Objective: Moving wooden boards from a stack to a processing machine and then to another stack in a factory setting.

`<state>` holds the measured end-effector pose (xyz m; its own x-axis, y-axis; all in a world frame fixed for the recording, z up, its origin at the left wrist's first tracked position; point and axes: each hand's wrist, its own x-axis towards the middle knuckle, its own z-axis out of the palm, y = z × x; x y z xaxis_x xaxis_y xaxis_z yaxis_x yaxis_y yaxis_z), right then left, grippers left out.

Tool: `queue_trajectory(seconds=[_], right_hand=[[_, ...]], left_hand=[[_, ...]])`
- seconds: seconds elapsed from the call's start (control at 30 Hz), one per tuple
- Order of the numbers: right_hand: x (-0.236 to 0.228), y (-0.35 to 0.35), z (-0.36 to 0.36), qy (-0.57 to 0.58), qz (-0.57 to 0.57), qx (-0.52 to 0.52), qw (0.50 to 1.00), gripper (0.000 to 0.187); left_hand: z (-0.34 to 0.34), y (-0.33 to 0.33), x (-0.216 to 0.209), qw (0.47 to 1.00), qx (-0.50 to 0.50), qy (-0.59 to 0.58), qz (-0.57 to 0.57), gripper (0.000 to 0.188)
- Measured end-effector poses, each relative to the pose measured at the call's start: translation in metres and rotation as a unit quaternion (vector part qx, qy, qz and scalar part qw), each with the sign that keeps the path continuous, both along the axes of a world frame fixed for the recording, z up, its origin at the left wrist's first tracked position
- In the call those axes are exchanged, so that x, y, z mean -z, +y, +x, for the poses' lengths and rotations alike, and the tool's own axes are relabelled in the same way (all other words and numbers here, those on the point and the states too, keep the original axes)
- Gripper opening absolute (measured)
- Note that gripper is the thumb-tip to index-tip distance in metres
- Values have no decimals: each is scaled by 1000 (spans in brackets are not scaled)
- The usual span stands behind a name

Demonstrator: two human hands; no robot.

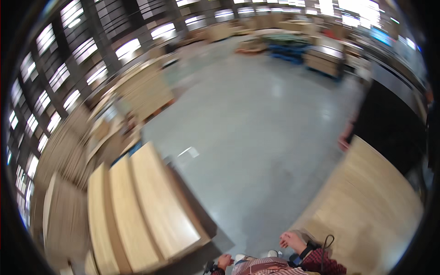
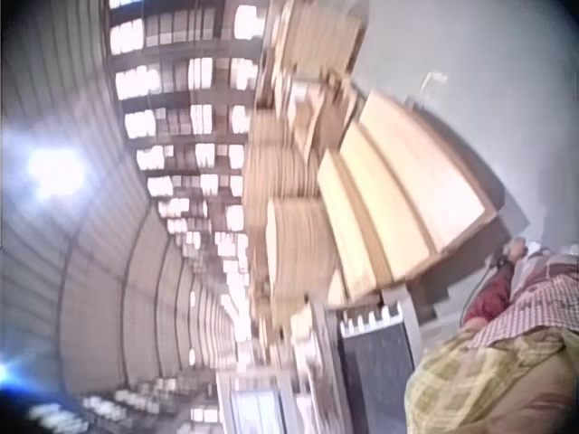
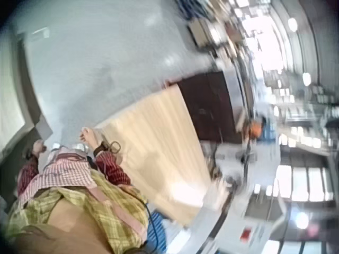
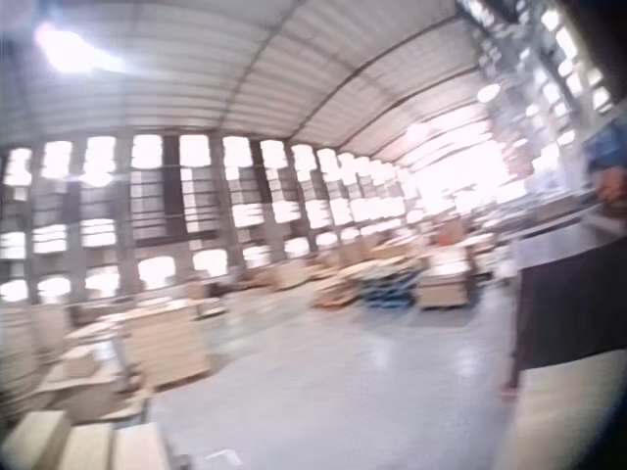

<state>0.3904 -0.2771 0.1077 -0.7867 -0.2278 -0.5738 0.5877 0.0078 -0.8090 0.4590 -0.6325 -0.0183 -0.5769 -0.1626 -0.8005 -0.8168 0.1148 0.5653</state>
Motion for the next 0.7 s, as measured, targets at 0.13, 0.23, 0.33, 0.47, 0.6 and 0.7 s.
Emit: queue_trajectory(seconds=[0.13,0.23,0.33,0.47,0.6,0.7], right_hand=[[-25,-125,-25,-20,-34,-211,977,22],[-9,-187,-34,-35,-27,-318,947,22],[-1,-232,-36,-53,25,-395,917,21],[30,-282,-56,-46,73,-467,880,23],[49,-327,-62,-90,60,-498,860,20],[65,-372,-76,-88,76,-551,826,20]], left_hand=[[31,-52,-27,994,-109,-7,2,28],[63,-85,-23,976,-216,2,9,32],[103,-114,-13,952,-306,13,12,33],[132,-149,-13,912,-407,16,40,31],[152,-185,-12,858,-511,6,52,29],[153,-222,-5,827,-560,10,50,28]])
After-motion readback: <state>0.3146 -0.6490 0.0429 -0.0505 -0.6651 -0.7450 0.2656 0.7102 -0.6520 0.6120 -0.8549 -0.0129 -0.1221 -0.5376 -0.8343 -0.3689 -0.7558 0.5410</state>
